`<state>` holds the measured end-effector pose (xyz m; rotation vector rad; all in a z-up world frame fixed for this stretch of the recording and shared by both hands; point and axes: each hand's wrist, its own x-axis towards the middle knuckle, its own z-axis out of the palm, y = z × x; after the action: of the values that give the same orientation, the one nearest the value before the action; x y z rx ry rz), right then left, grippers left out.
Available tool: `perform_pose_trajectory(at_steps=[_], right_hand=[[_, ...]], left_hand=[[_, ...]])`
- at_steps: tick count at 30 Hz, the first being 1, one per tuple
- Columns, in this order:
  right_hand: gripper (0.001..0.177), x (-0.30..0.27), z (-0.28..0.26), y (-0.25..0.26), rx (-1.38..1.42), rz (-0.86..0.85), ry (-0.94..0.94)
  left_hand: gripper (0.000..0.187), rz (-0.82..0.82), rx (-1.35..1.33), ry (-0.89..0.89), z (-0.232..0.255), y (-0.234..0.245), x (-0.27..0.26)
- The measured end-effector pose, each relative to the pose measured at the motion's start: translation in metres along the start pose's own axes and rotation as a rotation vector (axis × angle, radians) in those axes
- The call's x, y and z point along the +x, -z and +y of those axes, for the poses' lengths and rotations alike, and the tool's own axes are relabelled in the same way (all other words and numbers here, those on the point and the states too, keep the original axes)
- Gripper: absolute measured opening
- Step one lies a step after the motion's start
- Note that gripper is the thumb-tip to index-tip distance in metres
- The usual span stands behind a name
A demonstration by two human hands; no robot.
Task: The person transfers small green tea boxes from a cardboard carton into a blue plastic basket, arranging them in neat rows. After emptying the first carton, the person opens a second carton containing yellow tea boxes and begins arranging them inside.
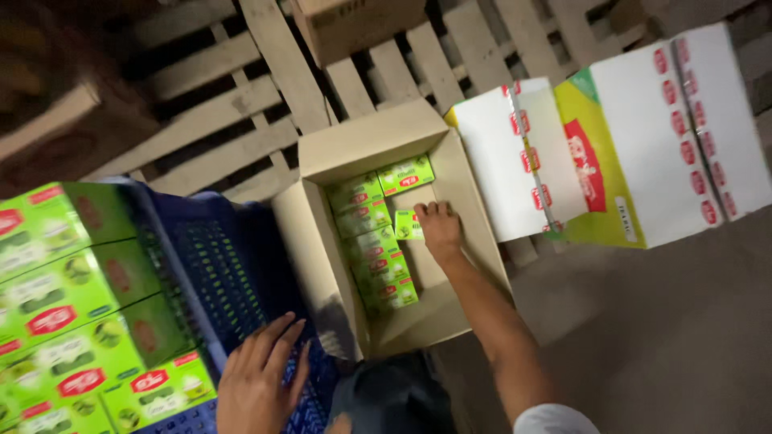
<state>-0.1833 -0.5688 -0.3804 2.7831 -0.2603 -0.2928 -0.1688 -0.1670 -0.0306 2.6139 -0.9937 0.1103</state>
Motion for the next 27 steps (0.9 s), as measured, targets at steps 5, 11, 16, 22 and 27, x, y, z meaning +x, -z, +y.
perform_pose_trajectory(at_steps=[5, 11, 16, 22, 27], right_hand=[[0.099, -0.003, 0.039, 0.087, 0.368, -0.376, 0.014], [0.102, -0.023, 0.071, 0.191, 0.541, -0.146, 0.052], [0.088, -0.061, 0.067, 0.344, 0.711, -0.068, 0.107], [0.084, -0.127, 0.020, 0.506, 0.810, -0.212, 0.446], [0.075, -0.152, -0.043, 0.549, 0.900, -0.230, 0.767]], left_hand=[[0.031, 0.026, -0.305, 0.017, 0.002, 0.021, 0.000], [0.033, 0.153, -0.401, -0.064, -0.003, 0.020, -0.017], [0.062, 0.218, -0.345, -0.104, 0.009, 0.032, -0.032], [0.094, 0.255, -0.660, 0.171, 0.040, 0.099, -0.058], [0.083, 0.221, -0.699, 0.245, 0.020, 0.136, -0.102]])
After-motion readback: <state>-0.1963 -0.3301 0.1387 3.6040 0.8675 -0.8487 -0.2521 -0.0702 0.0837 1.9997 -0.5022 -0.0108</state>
